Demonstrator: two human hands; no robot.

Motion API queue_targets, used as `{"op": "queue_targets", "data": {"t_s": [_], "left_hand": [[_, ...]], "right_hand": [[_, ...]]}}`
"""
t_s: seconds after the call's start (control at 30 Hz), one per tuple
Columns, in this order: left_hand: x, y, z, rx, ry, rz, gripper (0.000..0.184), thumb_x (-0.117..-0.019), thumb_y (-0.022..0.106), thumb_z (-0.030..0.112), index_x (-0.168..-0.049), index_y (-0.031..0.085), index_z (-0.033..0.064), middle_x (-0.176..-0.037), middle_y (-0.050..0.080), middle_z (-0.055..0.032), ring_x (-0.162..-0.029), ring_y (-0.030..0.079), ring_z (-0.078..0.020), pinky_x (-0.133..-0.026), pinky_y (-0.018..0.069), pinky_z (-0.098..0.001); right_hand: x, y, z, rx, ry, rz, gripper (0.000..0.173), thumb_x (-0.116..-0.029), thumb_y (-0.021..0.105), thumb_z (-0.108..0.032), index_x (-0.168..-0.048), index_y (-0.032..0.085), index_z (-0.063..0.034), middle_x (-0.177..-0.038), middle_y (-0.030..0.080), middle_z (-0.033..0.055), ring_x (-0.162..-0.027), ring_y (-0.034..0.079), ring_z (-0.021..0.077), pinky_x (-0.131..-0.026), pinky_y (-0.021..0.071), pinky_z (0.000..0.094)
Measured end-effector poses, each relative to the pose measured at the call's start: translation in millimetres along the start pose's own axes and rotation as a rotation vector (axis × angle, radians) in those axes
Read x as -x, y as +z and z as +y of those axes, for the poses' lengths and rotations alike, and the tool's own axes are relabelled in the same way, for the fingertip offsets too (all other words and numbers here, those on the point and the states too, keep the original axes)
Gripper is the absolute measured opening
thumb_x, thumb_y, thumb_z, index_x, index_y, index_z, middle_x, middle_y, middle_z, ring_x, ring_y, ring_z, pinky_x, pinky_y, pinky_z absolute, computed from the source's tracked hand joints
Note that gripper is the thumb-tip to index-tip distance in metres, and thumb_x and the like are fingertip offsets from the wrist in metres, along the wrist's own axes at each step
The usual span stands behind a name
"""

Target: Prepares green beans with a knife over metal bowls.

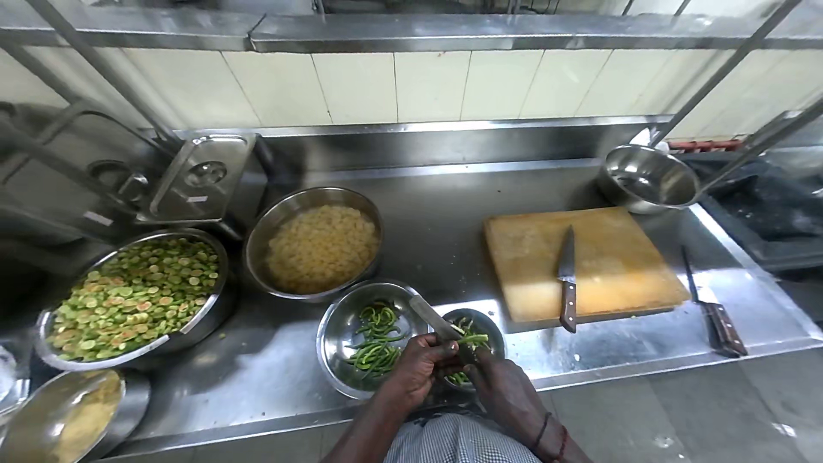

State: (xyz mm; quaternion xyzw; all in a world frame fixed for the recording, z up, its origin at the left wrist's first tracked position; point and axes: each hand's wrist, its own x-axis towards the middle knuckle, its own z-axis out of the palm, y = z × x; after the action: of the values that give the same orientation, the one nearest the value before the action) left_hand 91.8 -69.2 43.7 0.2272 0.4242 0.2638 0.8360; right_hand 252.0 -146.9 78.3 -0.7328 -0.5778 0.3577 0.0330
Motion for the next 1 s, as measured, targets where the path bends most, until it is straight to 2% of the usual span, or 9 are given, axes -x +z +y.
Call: {"op": "queue_targets", "data": {"t_s": [0.13,0.2,0.33,0.43,0.53,0.67,0.77,0.87,1.0], "left_hand": [[1,-1,3,0.038,0.029,0.037,0.009,-0.101,0.059,0.001,-0.102,0.065,-0.0053,-0.104,0.073,-0.0217,-0.088,0.074,-0.0297,-0.083,0.0616,-0.0406],[2,-3,3,0.031,0.043,0.043,0.011,-0.1016,0.059,0.003,-0.103,0.066,-0.0048,-0.104,0.073,-0.0214,-0.087,0.073,-0.0282,-0.082,0.0609,-0.0385],[6,0,0,-0.077,0.08,-0.002,0.011,-0.1009,0.061,0.005,-0.098,0.067,-0.0036,-0.097,0.072,-0.0173,-0.084,0.071,-0.0243,-0.081,0.0601,-0.037],[6,4,-8,-0.209,0.128,-0.087,0.009,-0.0972,0.066,0.005,-0.097,0.07,-0.0031,-0.092,0.072,-0.0133,-0.082,0.07,-0.0202,-0.079,0.0598,-0.0343],[6,11,-14,-0.332,0.195,-0.119,0.009,-0.0954,0.071,0.007,-0.096,0.071,-0.0016,-0.085,0.07,-0.0068,-0.076,0.067,-0.0141,-0.076,0.059,-0.0297],[5,10,-21,-0.526,0.396,-0.151,0.01,-0.0976,0.066,0.005,-0.101,0.072,-0.0025,-0.09,0.07,-0.0048,-0.079,0.065,-0.0082,-0.077,0.0571,-0.0258],[-1,3,-25,-0.751,0.571,-0.108,0.013,-0.0978,0.065,0.007,-0.101,0.075,-0.0005,-0.1,0.072,-0.0071,-0.09,0.067,-0.0086,-0.086,0.0567,-0.0268],[-15,-11,-26,-0.97,0.709,0.021,0.016,-0.0993,0.064,0.013,-0.104,0.077,0.006,-0.102,0.071,-0.0059,-0.095,0.067,-0.0126,-0.089,0.0562,-0.0325],[-20,-18,-20,-1.377,0.68,-0.002,0.03,-0.1054,0.052,0.021,-0.123,0.073,0.0105,-0.135,0.065,-0.0061,-0.13,0.056,-0.0231,-0.114,0.0411,-0.0418]], "right_hand": [[-1,10,17,-0.219,-0.029,0.301,0.037,-0.1061,0.049,-0.037,-0.119,0.065,-0.006,-0.075,0.064,0.0089,-0.07,0.066,0.0263,-0.069,0.055,0.0474],[-4,10,26,-0.392,-0.013,0.359,0.035,-0.1053,0.052,-0.039,-0.115,0.066,-0.0081,-0.07,0.061,0.0047,-0.061,0.061,0.0202,-0.06,0.0537,0.0422],[-12,9,35,-0.673,0.047,0.186,0.045,-0.0979,0.062,-0.052,-0.112,0.066,-0.0093,-0.073,0.062,0.006,-0.054,0.059,0.0197,-0.054,0.0545,0.0399],[-11,10,31,-0.722,0.014,0.126,0.044,-0.0984,0.061,-0.05,-0.111,0.066,-0.0084,-0.071,0.06,0.0048,-0.052,0.057,0.0178,-0.052,0.0524,0.037],[-11,13,27,-0.741,-0.017,0.144,0.04,-0.1042,0.054,-0.045,-0.095,0.065,-0.0075,-0.063,0.053,0.0022,-0.048,0.051,0.0152,-0.048,0.0469,0.0338],[-11,12,29,-0.844,0.034,0.009,0.05,-0.1067,0.047,-0.049,-0.078,0.057,-0.0091,-0.055,0.045,-0.0001,-0.041,0.04,0.0114,-0.04,0.0376,0.0285],[-6,4,29,-1.054,0.061,-0.218,0.054,-0.1092,0.035,-0.05,-0.073,0.051,-0.0139,-0.052,0.039,-0.0044,-0.037,0.034,0.0054,-0.036,0.032,0.0209],[-2,-2,28,-1.166,0.064,-0.365,0.056,-0.1087,0.026,-0.054,-0.076,0.051,-0.0152,-0.053,0.039,-0.0053,-0.037,0.033,0.0037,-0.035,0.0311,0.0188],[-2,-2,24,-1.152,0.154,-0.352,0.066,-0.1073,0.015,-0.06,-0.08,0.051,-0.0125,-0.055,0.039,-0.0031,-0.038,0.034,0.0062,-0.035,0.0327,0.0204]]}}
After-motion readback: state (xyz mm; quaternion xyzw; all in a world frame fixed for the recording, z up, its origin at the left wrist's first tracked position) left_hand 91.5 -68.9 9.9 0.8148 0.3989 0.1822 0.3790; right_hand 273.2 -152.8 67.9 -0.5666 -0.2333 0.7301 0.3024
